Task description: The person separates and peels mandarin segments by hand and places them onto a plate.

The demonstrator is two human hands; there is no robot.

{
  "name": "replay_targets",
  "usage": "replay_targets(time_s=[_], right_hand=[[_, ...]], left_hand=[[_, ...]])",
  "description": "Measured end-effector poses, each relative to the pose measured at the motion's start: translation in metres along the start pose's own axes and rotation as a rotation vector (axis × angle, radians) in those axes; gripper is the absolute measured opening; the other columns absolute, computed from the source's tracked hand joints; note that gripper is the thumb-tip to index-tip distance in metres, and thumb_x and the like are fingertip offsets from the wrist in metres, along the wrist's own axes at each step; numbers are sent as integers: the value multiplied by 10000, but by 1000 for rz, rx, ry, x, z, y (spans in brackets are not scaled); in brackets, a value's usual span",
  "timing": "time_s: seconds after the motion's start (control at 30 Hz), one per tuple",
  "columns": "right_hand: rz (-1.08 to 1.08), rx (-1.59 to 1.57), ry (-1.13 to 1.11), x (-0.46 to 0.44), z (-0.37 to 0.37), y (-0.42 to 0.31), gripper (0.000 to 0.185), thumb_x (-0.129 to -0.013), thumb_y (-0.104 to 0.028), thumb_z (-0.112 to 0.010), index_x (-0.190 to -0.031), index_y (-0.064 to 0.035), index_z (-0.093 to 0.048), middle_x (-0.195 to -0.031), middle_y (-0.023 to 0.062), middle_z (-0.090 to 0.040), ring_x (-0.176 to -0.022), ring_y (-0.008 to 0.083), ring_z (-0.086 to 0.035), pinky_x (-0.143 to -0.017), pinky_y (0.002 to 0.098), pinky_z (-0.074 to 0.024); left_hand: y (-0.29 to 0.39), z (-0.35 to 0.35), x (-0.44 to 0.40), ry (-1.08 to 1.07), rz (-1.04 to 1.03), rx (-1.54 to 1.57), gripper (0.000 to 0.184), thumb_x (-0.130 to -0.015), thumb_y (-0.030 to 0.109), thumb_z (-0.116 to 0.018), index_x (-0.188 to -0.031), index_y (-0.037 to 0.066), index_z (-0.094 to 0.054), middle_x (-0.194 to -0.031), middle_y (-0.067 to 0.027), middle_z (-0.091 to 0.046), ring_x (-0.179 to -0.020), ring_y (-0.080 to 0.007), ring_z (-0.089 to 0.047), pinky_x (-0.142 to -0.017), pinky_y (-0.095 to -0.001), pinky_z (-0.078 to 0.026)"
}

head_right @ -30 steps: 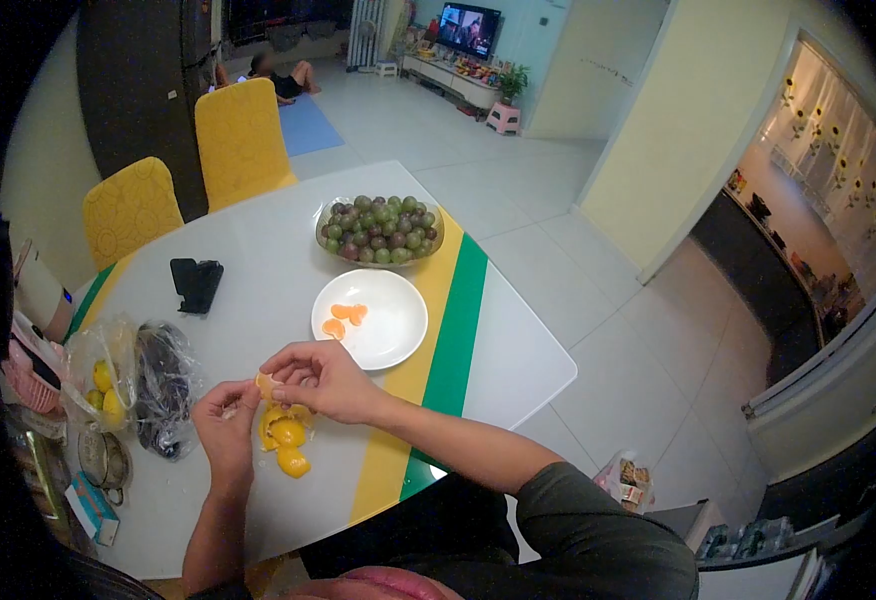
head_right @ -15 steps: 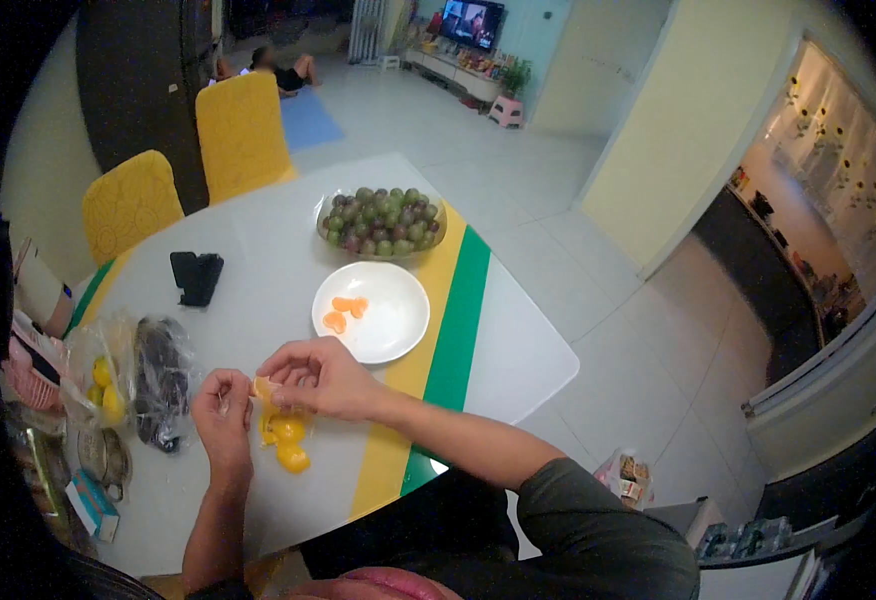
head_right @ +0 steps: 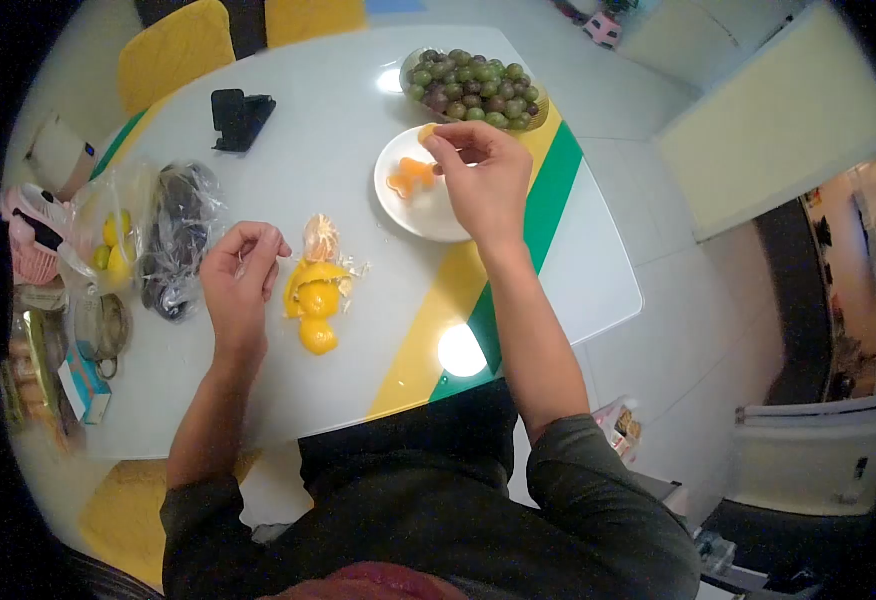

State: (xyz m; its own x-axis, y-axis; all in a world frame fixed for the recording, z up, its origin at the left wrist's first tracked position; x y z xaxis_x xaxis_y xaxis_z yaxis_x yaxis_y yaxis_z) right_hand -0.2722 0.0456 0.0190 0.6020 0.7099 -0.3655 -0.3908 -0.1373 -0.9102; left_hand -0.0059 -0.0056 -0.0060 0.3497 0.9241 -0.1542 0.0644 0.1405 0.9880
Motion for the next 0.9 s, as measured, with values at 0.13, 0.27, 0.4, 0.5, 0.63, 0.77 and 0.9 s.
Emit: replay_targets(time_s=[0.13, 0.27, 0.4, 0.5, 0.63, 0.77, 0.9], right_hand=[[-45, 250, -15, -7, 5, 24, 170, -861, -60, -746, -999, 39, -745, -852, 111, -748, -734, 158, -700, -693, 294, -554], [-31, 343, -55, -8, 5, 35, 191, -841, -62, -748, -1016, 16, -749, -860, 123, -751, -756, 174, -701, -724, 310, -551], [-42, 374, -126, -3, -1, 33, 205, -829, -79, -762, -1020, -7, -755, -856, 110, -753, -760, 180, -703, -725, 318, -551], [-3, 421, -152, -2, -4, 39, 198, -812, -78, -770, -1002, -21, -762, -856, 103, -754, -756, 188, -702, -725, 327, -551], [49, 439, -196, -2, -7, 41, 160, -794, -62, -773, -950, -25, -773, -859, 104, -754, -760, 198, -701, -725, 333, -551], [123, 414, -225, 1, -10, 44, 143, -793, -25, -756, -933, -24, -785, -873, 112, -758, -777, 211, -705, -734, 335, -551], [100, 394, -240, 2, -11, 41, 182, -795, 3, -741, -964, -40, -796, -911, 116, -765, -794, 221, -706, -741, 341, -548]], left_hand=[[-1, 0, 0, 8, 0, -9, 137, -1004, 150, -639, -934, 33, -659, -843, -2, -654, -573, -1, -366, -499, -189, -264], [-4, 0, -1, 10, 2, -15, 145, -1000, 156, -649, -928, 32, -666, -841, -2, -661, -575, -2, -366, -500, -190, -266], [-1, -1, 0, 11, 13, -12, 149, -996, 162, -657, -922, 33, -669, -838, 1, -661, -575, -3, -367, -500, -192, -266], [-1, -1, 0, 15, 20, 7, 149, -995, 164, -659, -921, 34, -669, -838, 3, -661, -576, -3, -367, -500, -192, -265], [-2, -2, 0, 8, 9, 12, 148, -994, 164, -661, -922, 36, -668, -840, 5, -661, -576, -2, -366, -500, -191, -263], [-1, -2, 1, 5, 20, 15, 140, -994, 160, -662, -925, 39, -667, -837, 9, -657, -576, -3, -367, -500, -192, -265], [1, -3, 2, -2, 32, 29, 131, -994, 154, -662, -928, 41, -666, -834, 11, -653, -580, -4, -371, -503, -192, -269]])
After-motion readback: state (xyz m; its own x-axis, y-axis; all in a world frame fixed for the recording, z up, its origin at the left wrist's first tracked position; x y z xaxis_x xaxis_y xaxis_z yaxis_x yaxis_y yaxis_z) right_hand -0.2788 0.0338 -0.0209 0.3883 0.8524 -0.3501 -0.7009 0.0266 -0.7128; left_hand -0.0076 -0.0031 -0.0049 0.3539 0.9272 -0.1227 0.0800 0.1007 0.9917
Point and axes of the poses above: each hand's wrist, its own x-axis away from the middle knuckle, its own z-axis out of the back of the hand, y = z × x, the point moved 1 cm from there along -x, towards the middle knuckle
